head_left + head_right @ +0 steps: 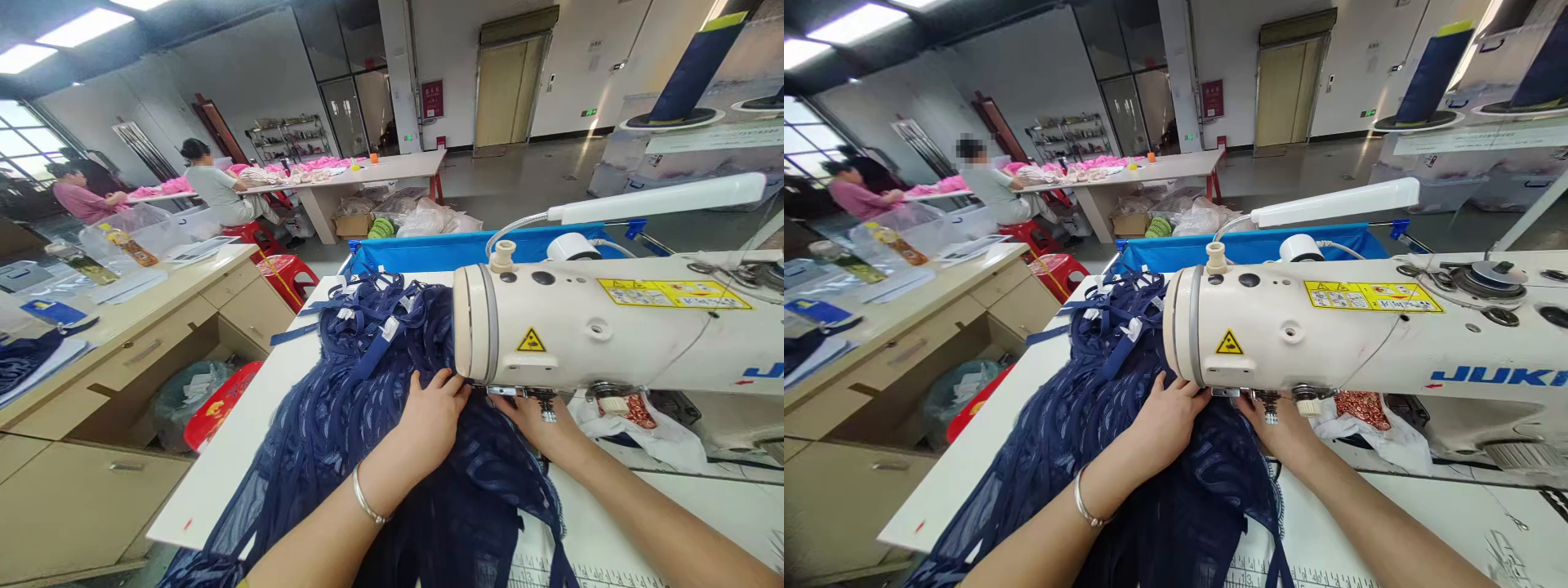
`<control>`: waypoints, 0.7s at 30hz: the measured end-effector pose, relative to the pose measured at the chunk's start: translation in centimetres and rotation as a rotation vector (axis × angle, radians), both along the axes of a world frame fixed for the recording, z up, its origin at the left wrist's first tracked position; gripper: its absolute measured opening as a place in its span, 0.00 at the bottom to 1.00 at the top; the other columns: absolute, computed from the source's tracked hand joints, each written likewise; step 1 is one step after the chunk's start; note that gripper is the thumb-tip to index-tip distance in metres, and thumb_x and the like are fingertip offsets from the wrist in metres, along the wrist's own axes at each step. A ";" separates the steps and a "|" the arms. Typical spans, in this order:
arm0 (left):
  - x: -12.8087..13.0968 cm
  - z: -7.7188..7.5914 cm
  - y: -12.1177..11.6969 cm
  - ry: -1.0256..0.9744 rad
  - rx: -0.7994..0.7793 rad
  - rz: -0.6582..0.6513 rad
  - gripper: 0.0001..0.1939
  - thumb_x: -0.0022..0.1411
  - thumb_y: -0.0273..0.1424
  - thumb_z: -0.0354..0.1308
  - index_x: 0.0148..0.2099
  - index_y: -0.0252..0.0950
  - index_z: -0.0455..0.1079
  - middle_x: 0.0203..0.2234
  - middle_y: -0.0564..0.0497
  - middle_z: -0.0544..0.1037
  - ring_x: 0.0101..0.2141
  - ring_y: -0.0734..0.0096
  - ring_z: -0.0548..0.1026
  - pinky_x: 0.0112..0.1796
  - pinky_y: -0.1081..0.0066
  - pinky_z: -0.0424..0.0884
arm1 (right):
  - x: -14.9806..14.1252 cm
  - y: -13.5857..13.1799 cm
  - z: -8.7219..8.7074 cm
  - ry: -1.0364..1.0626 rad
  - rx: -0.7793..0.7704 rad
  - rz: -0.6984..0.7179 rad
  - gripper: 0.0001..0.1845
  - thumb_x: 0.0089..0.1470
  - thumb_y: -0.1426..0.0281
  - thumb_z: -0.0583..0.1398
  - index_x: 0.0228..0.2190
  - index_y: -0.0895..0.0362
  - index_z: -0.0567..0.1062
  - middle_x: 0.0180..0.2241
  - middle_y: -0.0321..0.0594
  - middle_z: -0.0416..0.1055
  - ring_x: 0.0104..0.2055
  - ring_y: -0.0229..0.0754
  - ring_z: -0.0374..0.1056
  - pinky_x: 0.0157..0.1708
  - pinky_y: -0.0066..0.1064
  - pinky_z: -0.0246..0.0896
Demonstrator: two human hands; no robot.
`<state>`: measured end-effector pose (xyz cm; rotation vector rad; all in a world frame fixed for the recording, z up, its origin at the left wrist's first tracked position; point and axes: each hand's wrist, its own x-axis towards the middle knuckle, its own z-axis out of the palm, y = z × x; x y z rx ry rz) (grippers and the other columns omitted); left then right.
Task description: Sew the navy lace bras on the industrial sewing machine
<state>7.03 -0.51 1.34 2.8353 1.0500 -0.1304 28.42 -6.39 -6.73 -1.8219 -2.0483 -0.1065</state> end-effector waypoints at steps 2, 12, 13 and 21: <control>0.0 0.0 0.0 0.009 -0.007 0.005 0.29 0.63 0.21 0.45 0.65 0.35 0.63 0.59 0.40 0.70 0.58 0.49 0.66 0.57 0.31 0.58 | 0.0 -0.2 -0.1 -0.022 -0.032 0.026 0.19 0.60 0.72 0.55 0.49 0.46 0.77 0.41 0.43 0.78 0.40 0.49 0.74 0.46 0.47 0.72; -0.2 -0.3 0.0 -0.039 -0.023 0.000 0.28 0.63 0.22 0.45 0.65 0.36 0.63 0.59 0.41 0.70 0.59 0.49 0.65 0.57 0.30 0.57 | -0.5 0.4 2.3 -0.027 0.010 0.115 0.21 0.63 0.76 0.49 0.42 0.48 0.80 0.41 0.42 0.79 0.43 0.50 0.75 0.48 0.49 0.71; -0.2 -0.3 0.0 -0.039 -0.025 0.001 0.28 0.63 0.22 0.45 0.65 0.35 0.63 0.59 0.42 0.71 0.59 0.49 0.65 0.57 0.29 0.57 | -0.6 0.5 2.2 -0.027 0.020 0.096 0.20 0.63 0.75 0.49 0.41 0.49 0.80 0.40 0.42 0.79 0.42 0.50 0.75 0.47 0.49 0.71; -0.2 -0.3 -0.3 -0.079 -0.023 0.006 0.28 0.64 0.23 0.45 0.65 0.36 0.63 0.60 0.42 0.70 0.60 0.50 0.63 0.57 0.29 0.57 | -1.0 1.6 0.8 0.079 0.056 0.074 0.16 0.63 0.70 0.52 0.37 0.51 0.80 0.34 0.41 0.79 0.40 0.49 0.76 0.48 0.46 0.70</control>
